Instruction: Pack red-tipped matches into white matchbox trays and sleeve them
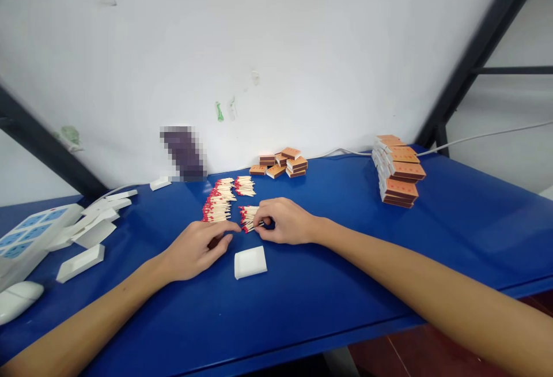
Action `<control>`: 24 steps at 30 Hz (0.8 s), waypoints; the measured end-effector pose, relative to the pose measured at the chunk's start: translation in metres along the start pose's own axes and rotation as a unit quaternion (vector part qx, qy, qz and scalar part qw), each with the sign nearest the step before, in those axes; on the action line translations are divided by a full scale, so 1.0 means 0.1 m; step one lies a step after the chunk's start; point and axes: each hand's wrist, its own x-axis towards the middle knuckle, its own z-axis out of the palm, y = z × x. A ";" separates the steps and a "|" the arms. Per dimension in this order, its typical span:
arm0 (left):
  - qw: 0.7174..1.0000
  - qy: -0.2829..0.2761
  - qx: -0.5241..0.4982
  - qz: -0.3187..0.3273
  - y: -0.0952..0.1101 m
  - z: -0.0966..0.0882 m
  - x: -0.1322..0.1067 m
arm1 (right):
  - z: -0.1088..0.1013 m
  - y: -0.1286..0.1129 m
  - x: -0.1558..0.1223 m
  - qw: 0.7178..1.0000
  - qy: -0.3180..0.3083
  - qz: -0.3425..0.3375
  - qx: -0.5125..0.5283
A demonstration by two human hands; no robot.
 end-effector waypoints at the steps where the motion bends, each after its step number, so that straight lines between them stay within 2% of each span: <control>1: 1.000 0.003 0.005 0.004 0.00 0.00 0.00 | 0.00 0.00 0.00 1.000 0.002 0.000 -0.003; 9: 0.993 0.020 0.099 0.059 0.03 -0.04 0.02 | 0.01 0.01 -0.01 0.999 0.005 0.022 -0.042; 14: 0.993 0.047 0.082 0.075 0.04 -0.04 0.02 | 0.00 0.01 0.00 1.000 -0.002 0.010 -0.023; 19: 0.987 0.104 0.106 0.061 0.03 -0.01 0.00 | -0.01 -0.01 0.01 1.000 -0.009 -0.002 0.000; 24: 0.987 0.115 0.060 0.096 0.02 0.01 0.00 | -0.01 -0.01 0.02 1.000 -0.013 -0.009 0.006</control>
